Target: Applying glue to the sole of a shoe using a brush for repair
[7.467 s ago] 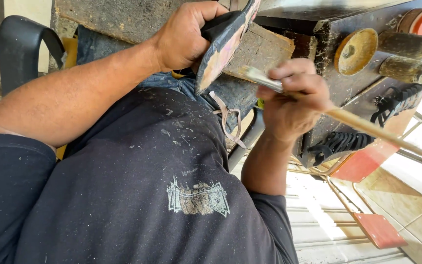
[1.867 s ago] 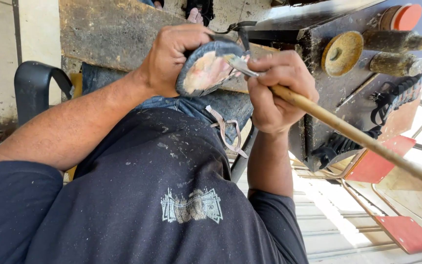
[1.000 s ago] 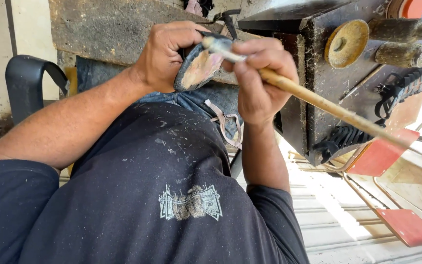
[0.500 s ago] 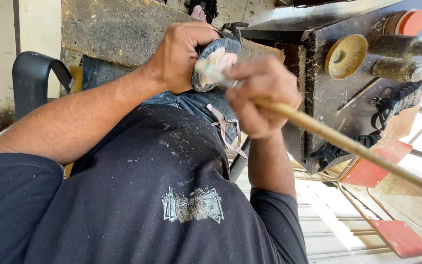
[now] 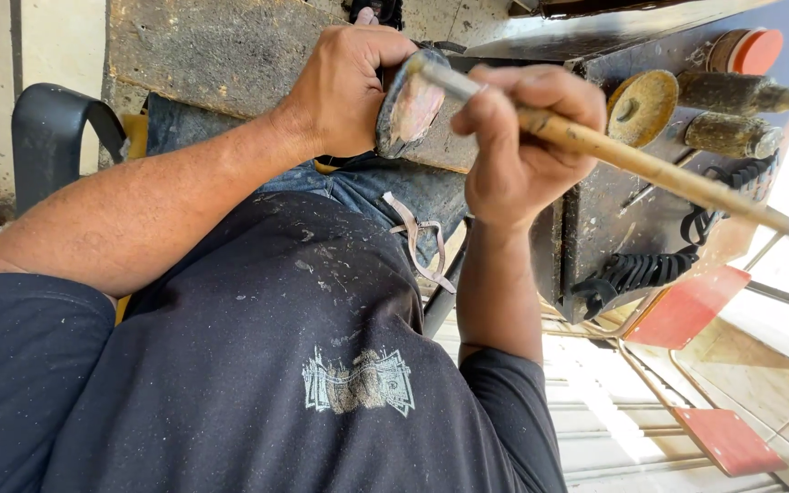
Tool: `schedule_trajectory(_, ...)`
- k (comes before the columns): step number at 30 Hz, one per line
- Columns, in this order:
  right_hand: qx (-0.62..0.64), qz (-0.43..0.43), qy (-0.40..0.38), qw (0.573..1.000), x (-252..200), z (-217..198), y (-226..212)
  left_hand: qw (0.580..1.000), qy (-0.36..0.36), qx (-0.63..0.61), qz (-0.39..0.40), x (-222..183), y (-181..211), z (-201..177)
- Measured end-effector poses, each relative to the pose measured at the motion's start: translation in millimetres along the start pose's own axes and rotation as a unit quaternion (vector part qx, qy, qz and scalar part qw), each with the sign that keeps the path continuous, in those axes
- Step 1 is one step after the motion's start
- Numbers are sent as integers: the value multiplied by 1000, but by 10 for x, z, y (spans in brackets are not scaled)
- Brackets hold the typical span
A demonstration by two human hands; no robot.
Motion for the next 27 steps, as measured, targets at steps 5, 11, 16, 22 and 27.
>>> schedule_trajectory(5,58,-10,-75,995,-75,55,38,1000,15,4,23,30,13,-59)
schedule_trajectory(11,-81,-103,-153,979,-118,165,-220,996,-12,27,-88,47,-272,-3)
schedule_trajectory(16,-120,-127,-127,976,-158,158,-271,996,21,25,-87,45,-383,-35)
schedule_trajectory(22,10,-77,-165,983,-206,134,-34,997,24,14,-72,41,-288,-64)
schedule_trajectory(27,4,-1,17,1000,-2,-101,33,999,4,11,34,-27,49,41)
Point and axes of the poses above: each hand's wrist, its own x-axis towards the middle knuckle, its own z-axis out of the palm, y = z × x, the point moved 10 cm from there along x, towards the middle knuckle, and after that the axes turned 11 degrees about z, right-handed, at the moved point
